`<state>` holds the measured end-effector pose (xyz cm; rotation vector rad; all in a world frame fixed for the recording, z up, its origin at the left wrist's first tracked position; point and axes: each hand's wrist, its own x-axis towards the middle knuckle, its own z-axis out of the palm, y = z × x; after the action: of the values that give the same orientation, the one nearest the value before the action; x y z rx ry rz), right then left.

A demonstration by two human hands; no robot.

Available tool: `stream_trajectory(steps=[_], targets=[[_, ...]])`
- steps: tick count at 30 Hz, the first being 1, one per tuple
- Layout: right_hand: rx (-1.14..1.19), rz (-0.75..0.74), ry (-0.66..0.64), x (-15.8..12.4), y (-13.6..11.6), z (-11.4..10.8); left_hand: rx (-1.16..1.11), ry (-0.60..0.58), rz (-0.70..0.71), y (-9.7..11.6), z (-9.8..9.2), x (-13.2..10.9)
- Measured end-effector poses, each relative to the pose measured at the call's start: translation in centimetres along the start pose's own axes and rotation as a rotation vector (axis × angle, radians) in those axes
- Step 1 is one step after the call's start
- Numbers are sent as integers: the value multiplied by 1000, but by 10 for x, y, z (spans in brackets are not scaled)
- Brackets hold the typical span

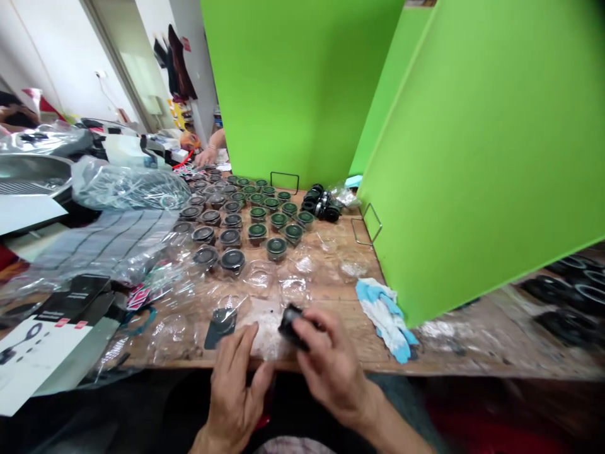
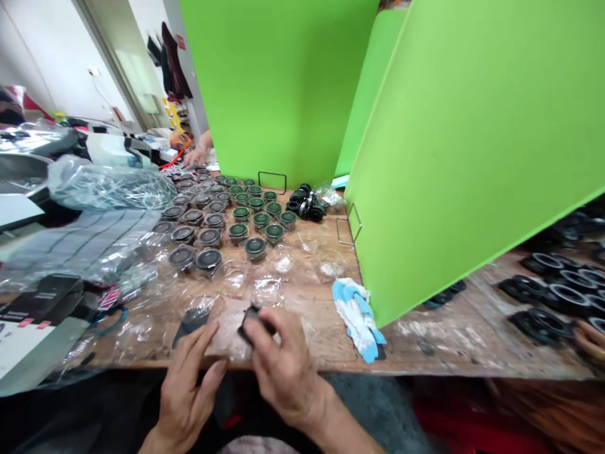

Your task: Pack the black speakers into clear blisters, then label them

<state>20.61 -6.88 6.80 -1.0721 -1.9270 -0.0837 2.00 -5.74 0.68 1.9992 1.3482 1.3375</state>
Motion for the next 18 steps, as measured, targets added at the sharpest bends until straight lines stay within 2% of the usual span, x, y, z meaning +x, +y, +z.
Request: stream_trajectory(steps=[2, 4, 5, 7, 9, 10, 11, 13, 15, 16, 18], targets=[[55, -99, -8, -13, -21, 6, -410, -175, -396, 20, -1, -6], [126, -155, -51, -17, -26, 6, -734, -274, -752, 34, -1, -7], [135, -146, -91, -17, -22, 4, -848, -278, -874, 38, -1, -7], [1, -41, -153, -19, -2, -7, -999, -249, -994, 41, -2, -5], [-348, 197, -163, -25, 32, -21, -1074, -198, -1010, 40, -5, -4], [-562, 373, -192, -30, 50, -28, -1097, -181, -999, 39, -7, -4], [-738, 555, -284, -36, 67, -35, -1111, -176, -982, 37, -9, -4], [-915, 724, -490, -47, 93, -44, -1088, -179, -928, 34, -13, -5], [-943, 735, -575, -54, 100, -49, -952, -174, -842, 31, -15, -6], [-892, 690, -538, -54, 96, -51, -852, -174, -789, 31, -16, -7], [-657, 549, -366, -50, 74, -51, -655, -191, -693, 30, -16, -9]])
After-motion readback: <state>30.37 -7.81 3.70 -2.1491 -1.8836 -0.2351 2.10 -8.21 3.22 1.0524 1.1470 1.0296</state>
